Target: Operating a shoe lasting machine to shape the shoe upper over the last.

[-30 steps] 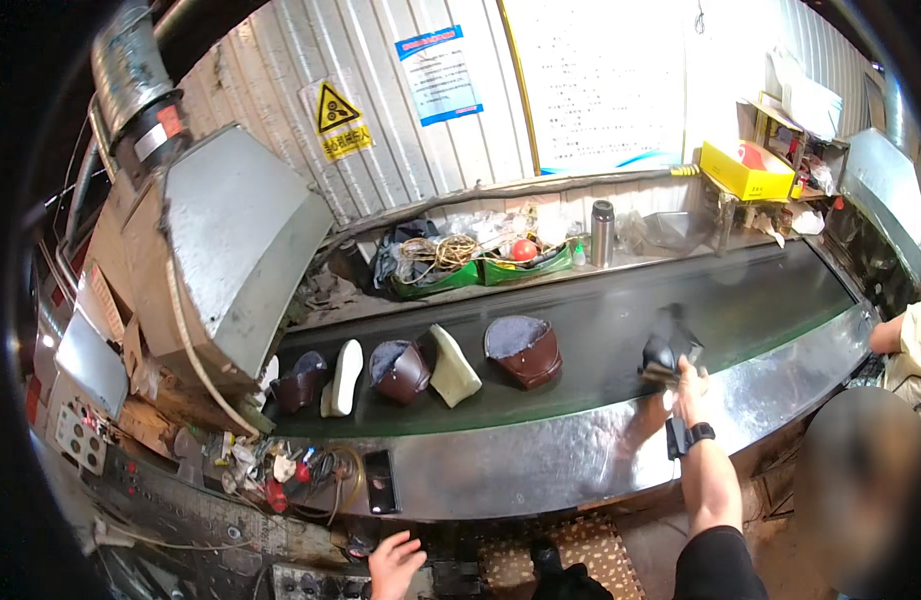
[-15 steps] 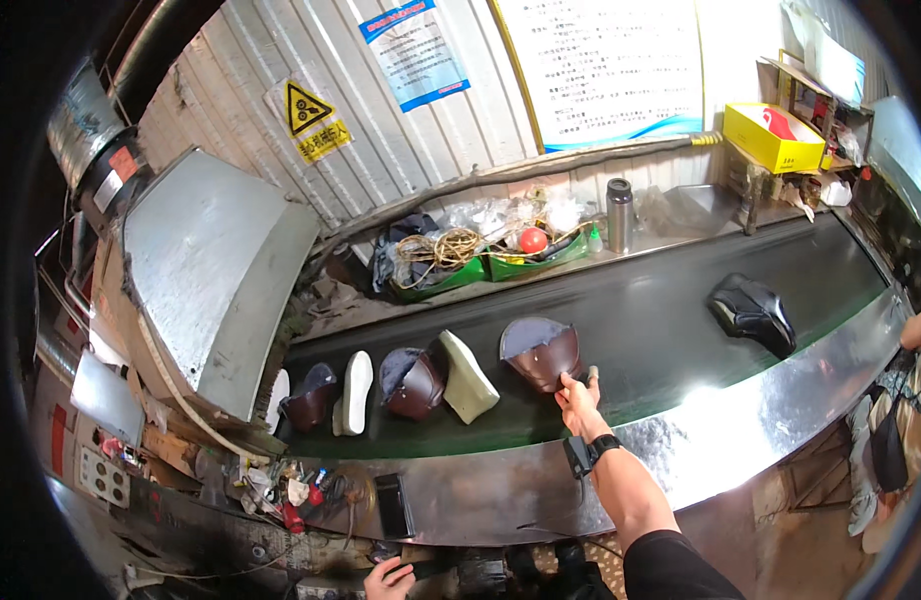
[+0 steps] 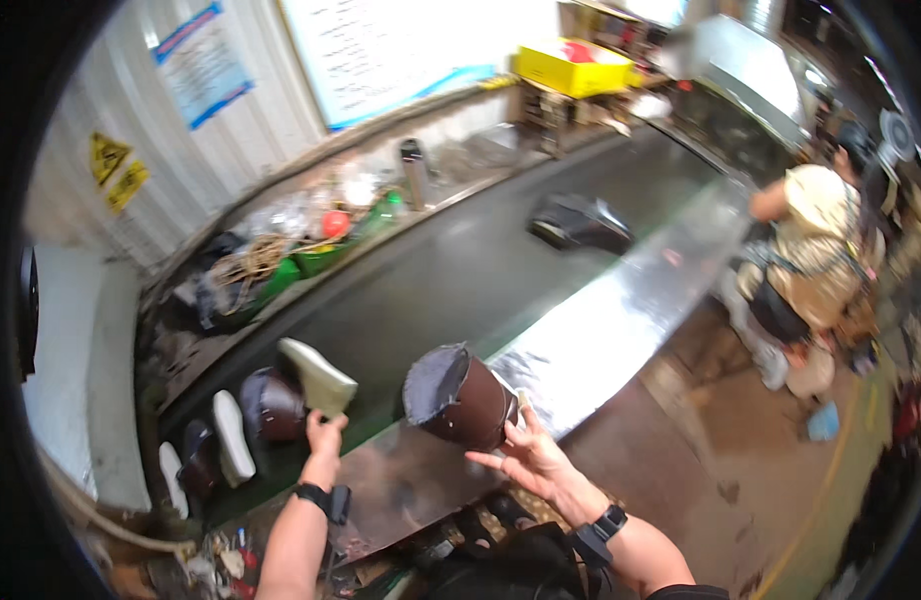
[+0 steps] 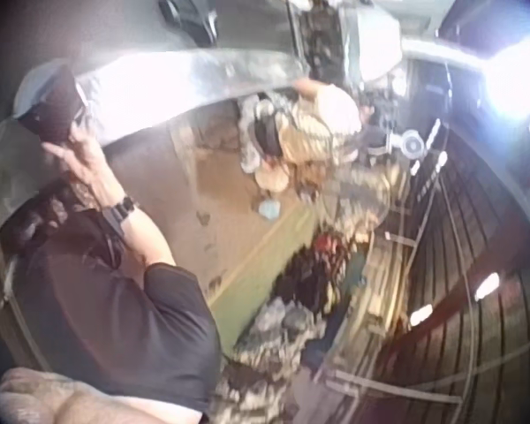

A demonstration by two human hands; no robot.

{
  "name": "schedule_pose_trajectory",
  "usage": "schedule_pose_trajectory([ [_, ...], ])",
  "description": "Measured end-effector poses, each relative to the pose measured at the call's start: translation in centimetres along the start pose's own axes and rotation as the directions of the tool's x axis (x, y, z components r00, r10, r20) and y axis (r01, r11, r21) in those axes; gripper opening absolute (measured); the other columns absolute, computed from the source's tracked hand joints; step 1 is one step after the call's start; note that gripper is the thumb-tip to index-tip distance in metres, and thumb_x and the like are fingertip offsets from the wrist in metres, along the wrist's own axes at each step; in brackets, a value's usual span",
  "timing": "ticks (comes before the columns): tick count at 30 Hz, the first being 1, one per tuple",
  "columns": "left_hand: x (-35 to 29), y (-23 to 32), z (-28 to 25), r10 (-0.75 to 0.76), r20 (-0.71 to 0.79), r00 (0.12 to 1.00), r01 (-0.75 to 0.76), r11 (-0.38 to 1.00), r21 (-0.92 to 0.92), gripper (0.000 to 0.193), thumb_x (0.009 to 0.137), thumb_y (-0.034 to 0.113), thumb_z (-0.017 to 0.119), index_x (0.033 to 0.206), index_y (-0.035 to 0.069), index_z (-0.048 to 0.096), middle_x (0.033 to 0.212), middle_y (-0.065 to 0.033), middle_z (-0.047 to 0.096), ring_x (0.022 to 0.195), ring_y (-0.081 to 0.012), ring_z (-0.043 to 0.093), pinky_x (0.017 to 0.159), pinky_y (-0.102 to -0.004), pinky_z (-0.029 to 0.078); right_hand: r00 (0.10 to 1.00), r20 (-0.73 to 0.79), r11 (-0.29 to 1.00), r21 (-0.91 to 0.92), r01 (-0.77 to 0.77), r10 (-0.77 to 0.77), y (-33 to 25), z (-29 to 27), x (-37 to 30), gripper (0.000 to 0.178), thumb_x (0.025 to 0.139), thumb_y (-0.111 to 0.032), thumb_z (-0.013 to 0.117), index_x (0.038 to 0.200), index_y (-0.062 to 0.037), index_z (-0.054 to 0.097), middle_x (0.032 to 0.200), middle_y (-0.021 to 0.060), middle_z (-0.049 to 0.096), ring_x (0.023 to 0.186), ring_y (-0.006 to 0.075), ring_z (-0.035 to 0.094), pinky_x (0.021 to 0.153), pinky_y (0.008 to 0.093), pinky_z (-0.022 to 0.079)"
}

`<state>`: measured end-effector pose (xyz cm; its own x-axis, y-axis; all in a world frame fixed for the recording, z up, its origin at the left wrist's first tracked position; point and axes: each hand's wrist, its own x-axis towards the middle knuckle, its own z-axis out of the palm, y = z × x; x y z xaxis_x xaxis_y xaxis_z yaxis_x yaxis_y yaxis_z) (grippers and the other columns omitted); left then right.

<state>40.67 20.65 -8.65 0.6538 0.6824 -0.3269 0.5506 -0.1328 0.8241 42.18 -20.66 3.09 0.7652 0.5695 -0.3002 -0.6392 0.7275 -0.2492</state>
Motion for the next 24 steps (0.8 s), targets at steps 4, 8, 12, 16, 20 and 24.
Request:
schedule_pose_trajectory([
  [4, 3.7, 3.7, 7.0, -0.131, -0.301, 0.944, 0.121, 0.991, -0.053, 0.109, 0.069, 0.044, 0.085, 0.154, 0.012, 0.026, 0.145, -0.0285, 0.036, 0.128, -0.0368, 0.046, 0.107, -0.0462, 0.041, 0.985, -0.125, 0.992, 0.020, 0.122, -0.119, 0.0, 0.2, -8.3, 0.089, 0.094, -0.009, 0.067, 0.159, -0.0334, 0.012, 0.156, 0.0066, 0.034, 0.141, 0.0361, 0.038, 0.112, 0.0696, 0.032],
  [8, 3.7, 6.1, 10.3, -0.309, -0.534, 0.787, 0.418, 0.904, 0.093, 0.112, 0.068, 0.053, 0.081, 0.156, 0.025, 0.018, 0.142, -0.0332, 0.031, 0.124, -0.0426, 0.046, 0.104, -0.0513, 0.042, 0.951, -0.146, 0.962, -0.026, 0.273, -0.274, 0.5, 0.0, -12.3, 0.084, 0.097, -0.015, 0.065, 0.160, -0.0305, 0.011, 0.155, 0.0060, 0.037, 0.141, 0.0333, 0.040, 0.111, 0.0656, 0.035],
  [12, 2.7, 5.6, 8.3, -0.267, -0.409, 0.872, 0.370, 0.909, 0.195, 0.107, 0.068, 0.038, 0.080, 0.156, 0.026, 0.020, 0.140, -0.0315, 0.038, 0.125, -0.0435, 0.047, 0.105, -0.0512, 0.041, 0.915, -0.237, 0.945, -0.048, 0.324, -0.326, 0.5, -0.3, -13.0, 0.067, 0.101, -0.027, 0.058, 0.158, -0.0267, 0.023, 0.154, 0.0037, 0.040, 0.137, 0.0291, 0.045, 0.109, 0.0604, 0.040],
  [16, -1.1, 3.7, 1.6, 0.039, -0.182, 0.982, 0.085, 0.778, 0.622, 0.103, 0.064, 0.027, 0.081, 0.154, 0.029, 0.031, 0.141, -0.0246, 0.045, 0.129, -0.0432, 0.046, 0.108, -0.0507, 0.039, 0.936, -0.091, 0.940, 0.006, 0.341, -0.339, 0.2, -0.2, -11.4, 0.062, 0.102, -0.035, 0.055, 0.156, -0.0224, 0.030, 0.151, 0.0031, 0.045, 0.135, 0.0263, 0.047, 0.108, 0.0561, 0.041],
  [20, -8.5, 3.2, -3.8, 0.601, 0.067, 0.797, -0.420, 0.471, 0.776, 0.084, 0.058, 0.015, 0.077, 0.139, 0.018, 0.054, 0.148, -0.0230, 0.032, 0.139, -0.0422, 0.028, 0.111, -0.0589, 0.023, 0.941, -0.157, 0.947, 0.064, 0.313, -0.300, 0.1, 0.3, -9.4, 0.041, 0.104, -0.034, 0.050, 0.139, -0.0116, 0.055, 0.133, 0.0061, 0.060, 0.120, 0.0236, 0.056, 0.106, 0.0444, 0.044],
  [24, -16.1, 3.2, -5.3, 0.790, 0.315, 0.525, -0.712, 0.205, 0.671, 0.055, 0.057, 0.014, 0.074, 0.111, 0.008, 0.066, 0.146, -0.0260, 0.033, 0.136, -0.0446, 0.030, 0.110, -0.0599, 0.024, 0.975, 0.058, 0.975, 0.058, 0.213, -0.216, -0.3, 0.0, -7.1, 0.043, 0.101, -0.038, 0.056, 0.136, -0.0138, 0.057, 0.129, 0.0028, 0.065, 0.120, 0.0208, 0.059, 0.104, 0.0447, 0.045],
])
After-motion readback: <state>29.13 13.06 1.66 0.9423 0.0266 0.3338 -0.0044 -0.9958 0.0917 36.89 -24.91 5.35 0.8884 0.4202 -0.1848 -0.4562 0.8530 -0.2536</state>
